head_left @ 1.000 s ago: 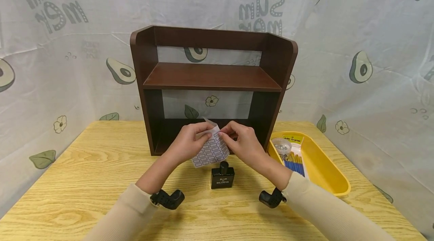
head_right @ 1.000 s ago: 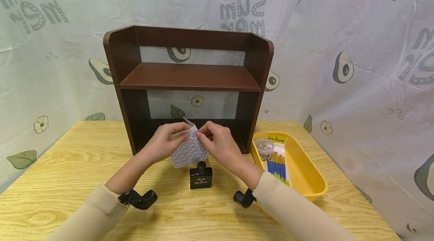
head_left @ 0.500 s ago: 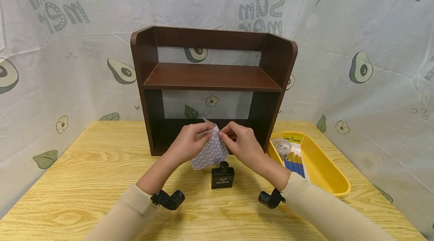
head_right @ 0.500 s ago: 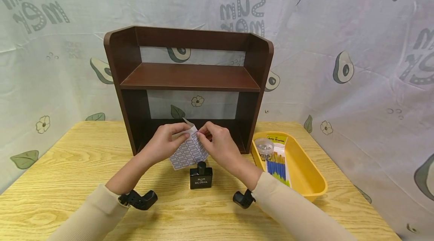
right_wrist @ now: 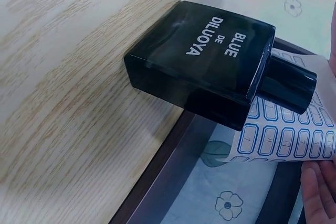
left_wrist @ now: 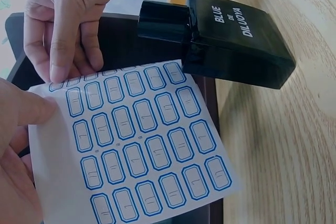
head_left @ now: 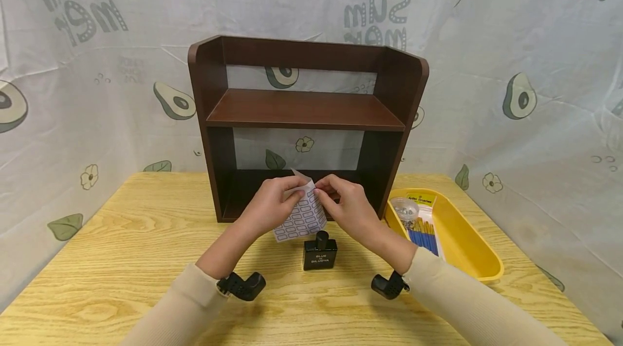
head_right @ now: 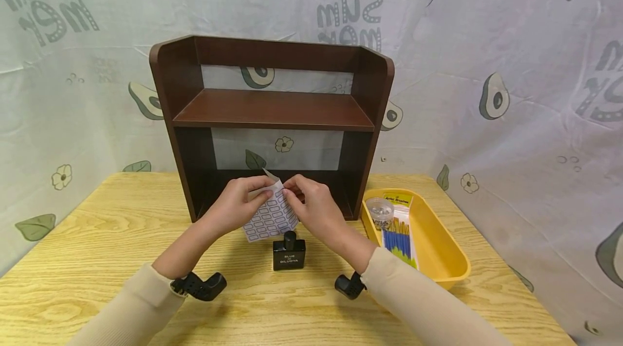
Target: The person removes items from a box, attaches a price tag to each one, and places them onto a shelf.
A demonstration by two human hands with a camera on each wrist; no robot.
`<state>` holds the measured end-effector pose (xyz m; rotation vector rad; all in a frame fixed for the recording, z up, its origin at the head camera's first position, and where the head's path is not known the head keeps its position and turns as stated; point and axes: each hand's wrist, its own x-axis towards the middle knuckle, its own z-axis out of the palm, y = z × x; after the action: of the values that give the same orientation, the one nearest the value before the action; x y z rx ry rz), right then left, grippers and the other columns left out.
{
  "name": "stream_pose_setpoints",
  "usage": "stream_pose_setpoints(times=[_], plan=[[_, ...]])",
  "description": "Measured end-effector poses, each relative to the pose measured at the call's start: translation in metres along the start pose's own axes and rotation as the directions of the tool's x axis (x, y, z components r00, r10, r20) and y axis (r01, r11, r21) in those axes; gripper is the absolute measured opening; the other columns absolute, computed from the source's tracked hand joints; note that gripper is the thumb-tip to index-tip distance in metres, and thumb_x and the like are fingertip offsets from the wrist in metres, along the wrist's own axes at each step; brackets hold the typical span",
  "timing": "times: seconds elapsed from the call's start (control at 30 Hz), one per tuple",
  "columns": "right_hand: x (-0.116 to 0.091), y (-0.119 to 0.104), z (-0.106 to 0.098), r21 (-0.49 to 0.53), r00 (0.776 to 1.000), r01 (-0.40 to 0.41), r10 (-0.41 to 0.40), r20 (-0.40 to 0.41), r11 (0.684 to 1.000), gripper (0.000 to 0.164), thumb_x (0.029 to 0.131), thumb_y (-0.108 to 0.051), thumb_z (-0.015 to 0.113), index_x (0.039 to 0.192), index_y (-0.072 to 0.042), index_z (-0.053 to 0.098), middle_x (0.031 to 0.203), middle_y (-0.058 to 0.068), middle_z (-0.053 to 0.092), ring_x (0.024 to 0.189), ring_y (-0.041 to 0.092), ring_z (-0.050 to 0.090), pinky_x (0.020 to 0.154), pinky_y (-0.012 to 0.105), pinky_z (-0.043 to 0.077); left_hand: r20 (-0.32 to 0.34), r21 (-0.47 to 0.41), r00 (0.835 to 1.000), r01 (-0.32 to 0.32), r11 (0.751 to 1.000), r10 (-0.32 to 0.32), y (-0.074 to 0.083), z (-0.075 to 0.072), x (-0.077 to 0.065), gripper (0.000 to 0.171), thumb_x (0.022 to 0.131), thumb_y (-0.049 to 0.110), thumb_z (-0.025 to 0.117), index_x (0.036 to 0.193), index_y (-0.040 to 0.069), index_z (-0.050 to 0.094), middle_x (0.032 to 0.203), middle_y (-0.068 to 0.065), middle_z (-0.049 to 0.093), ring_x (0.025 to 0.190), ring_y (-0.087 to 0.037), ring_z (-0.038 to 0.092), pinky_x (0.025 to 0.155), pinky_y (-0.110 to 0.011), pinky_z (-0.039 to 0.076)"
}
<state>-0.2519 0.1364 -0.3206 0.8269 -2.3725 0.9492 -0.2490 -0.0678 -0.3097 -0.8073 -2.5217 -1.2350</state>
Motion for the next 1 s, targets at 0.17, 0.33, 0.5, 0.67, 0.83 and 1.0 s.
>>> stream_pose_setpoints(times=[0.17, 0.33, 0.5, 0.67, 0.83, 1.0], plan=[[0.0000, -0.0004, 0.0001, -0.017, 1.000, 0.012, -0.012, -0.001, 1.000, 0.009, 0.100, -0.008, 0.069, 0.108, -0.005, 0.069, 0.100, 0.009, 0.077, 0.088, 0.019, 0.074, 0.082, 0.034, 0.064, -0.004, 0.000, 1.000, 0.009, 1.000, -0.009, -0.0003, 0.0008, 0.0004, 0.022, 0.103, 0.006, 0.063, 0.122, 0.003, 0.074, 0.119, -0.014, 0.077, 0.101, -0.025, 0.077, 0.091, -0.041, 0.063], [0.0001, 0.0000, 0.0003, -0.026, 1.000, 0.021, -0.021, 0.001, 0.999, 0.008, 0.100, -0.008, 0.069, 0.107, -0.005, 0.068, 0.099, 0.009, 0.077, 0.087, 0.019, 0.074, 0.082, 0.033, 0.064, -0.010, 0.005, 1.000, 0.015, 1.000, -0.015, -0.0002, 0.0012, 0.0010, 0.022, 0.103, 0.006, 0.063, 0.122, 0.003, 0.073, 0.119, -0.015, 0.077, 0.100, -0.025, 0.077, 0.090, -0.041, 0.063], [-0.0007, 0.0004, 0.0001, -0.037, 1.000, 0.014, -0.013, 0.013, 0.999, 0.007, 0.101, -0.009, 0.068, 0.107, -0.005, 0.067, 0.097, 0.009, 0.076, 0.086, 0.019, 0.074, 0.083, 0.034, 0.064, -0.025, 0.038, 0.999, 0.028, 0.999, -0.028, 0.0006, 0.0010, 0.0007, 0.024, 0.103, 0.008, 0.063, 0.125, 0.003, 0.073, 0.119, -0.014, 0.077, 0.099, -0.024, 0.077, 0.088, -0.040, 0.063], [-0.0003, 0.0006, 0.0003, -0.024, 0.999, 0.014, -0.013, 0.032, 1.000, 0.006, 0.102, -0.009, 0.066, 0.107, -0.005, 0.067, 0.096, 0.008, 0.075, 0.085, 0.018, 0.073, 0.082, 0.033, 0.064, -0.050, 0.082, 0.998, 0.053, 0.995, -0.049, 0.0019, 0.0011, 0.0010, 0.027, 0.103, 0.009, 0.064, 0.128, 0.005, 0.073, 0.118, -0.013, 0.078, 0.096, -0.022, 0.077, 0.086, -0.039, 0.063], [-0.0005, 0.0009, 0.0001, -0.019, 0.998, 0.009, -0.008, 0.062, 1.000, 0.005, 0.103, -0.010, 0.065, 0.106, -0.006, 0.066, 0.095, 0.007, 0.075, 0.083, 0.015, 0.072, 0.080, 0.029, 0.064, -0.063, 0.116, 0.996, 0.064, 0.991, -0.057, 0.0028, 0.0012, 0.0006, 0.028, 0.103, 0.010, 0.065, 0.129, 0.006, 0.073, 0.117, -0.012, 0.079, 0.092, -0.020, 0.076, 0.080, -0.036, 0.062], [-0.0013, 0.0001, -0.0007, -0.001, 0.995, -0.004, 0.004, 0.095, 1.000, 0.007, 0.104, -0.012, 0.064, 0.106, -0.005, 0.066, 0.094, 0.008, 0.074, 0.080, 0.015, 0.069, 0.075, 0.024, 0.061, -0.064, 0.159, 0.995, 0.086, 0.984, -0.076, 0.0041, 0.0020, 0.0002, 0.028, 0.102, 0.011, 0.066, 0.129, 0.007, 0.074, 0.116, -0.011, 0.079, 0.087, -0.018, 0.074, 0.076, -0.033, 0.061]])
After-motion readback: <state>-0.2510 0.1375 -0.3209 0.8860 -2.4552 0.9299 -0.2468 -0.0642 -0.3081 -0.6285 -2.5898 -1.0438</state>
